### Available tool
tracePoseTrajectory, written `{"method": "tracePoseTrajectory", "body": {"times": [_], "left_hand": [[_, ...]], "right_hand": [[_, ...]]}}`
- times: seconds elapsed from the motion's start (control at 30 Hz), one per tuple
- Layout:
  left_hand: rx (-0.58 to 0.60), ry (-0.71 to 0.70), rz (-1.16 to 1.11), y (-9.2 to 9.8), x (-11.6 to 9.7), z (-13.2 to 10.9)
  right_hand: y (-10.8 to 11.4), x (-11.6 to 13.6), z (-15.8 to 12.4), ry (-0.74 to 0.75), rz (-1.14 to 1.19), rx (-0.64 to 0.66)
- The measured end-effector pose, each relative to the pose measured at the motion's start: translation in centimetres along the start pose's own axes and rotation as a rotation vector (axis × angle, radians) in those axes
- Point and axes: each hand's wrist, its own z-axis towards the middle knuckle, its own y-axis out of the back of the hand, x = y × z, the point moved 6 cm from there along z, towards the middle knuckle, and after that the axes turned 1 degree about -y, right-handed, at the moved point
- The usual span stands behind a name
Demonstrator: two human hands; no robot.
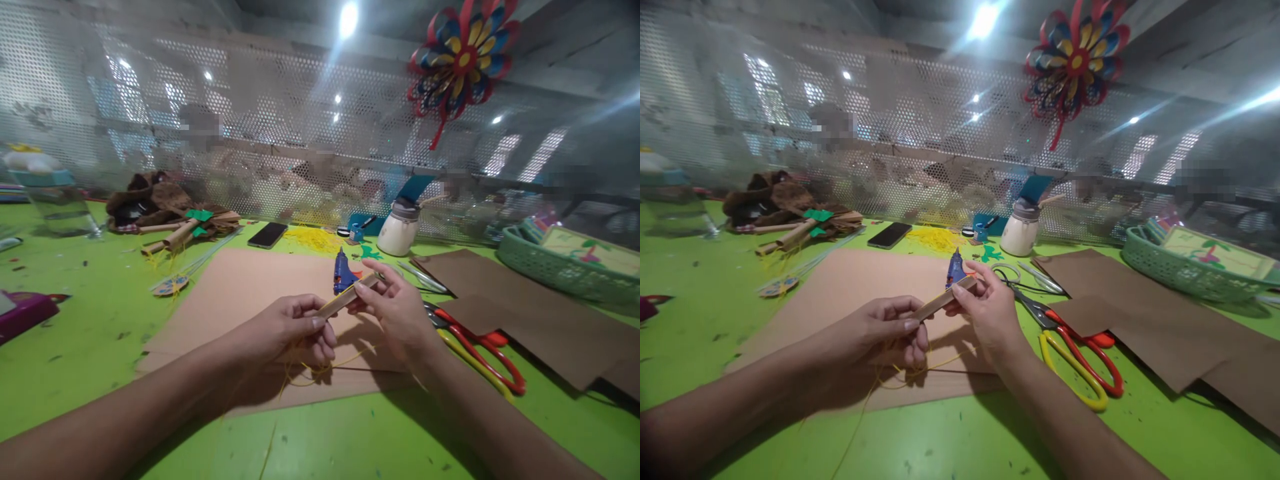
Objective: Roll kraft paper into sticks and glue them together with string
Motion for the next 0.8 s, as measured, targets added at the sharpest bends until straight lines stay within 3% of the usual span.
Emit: {"method": "tracePoseTrajectory", "body": {"times": [0.1, 0.33, 0.5, 0.63, 0.8], "left_hand": [[-0.015, 0.023, -0.012, -0.2, 0.2, -0.1], [-0.176, 0.035, -0.102, -0.7, 0.3, -0.7], [-0.21, 0.051, -0.043, -0.5, 0.9, -0.2], [-0.211, 0.03, -0.057, -0.9, 1.5, -0.4], [-0.157, 0.023, 0.088, -0.5, 1.0, -0.3]], "right_hand": [[0.0, -0.1, 0.1, 0.007, -0.021, -0.013], [-0.6, -0.3, -0.5, -0.025, -0.065, -0.053], [-2.1, -0.9, -1.5, -0.013, -0.119, 0.01], [-2.6, -1.1, -2.0, 0.029, -0.164, 0.034], [-2.4, -0.9, -2.0, 0.007, -0.152, 0.051]]}}
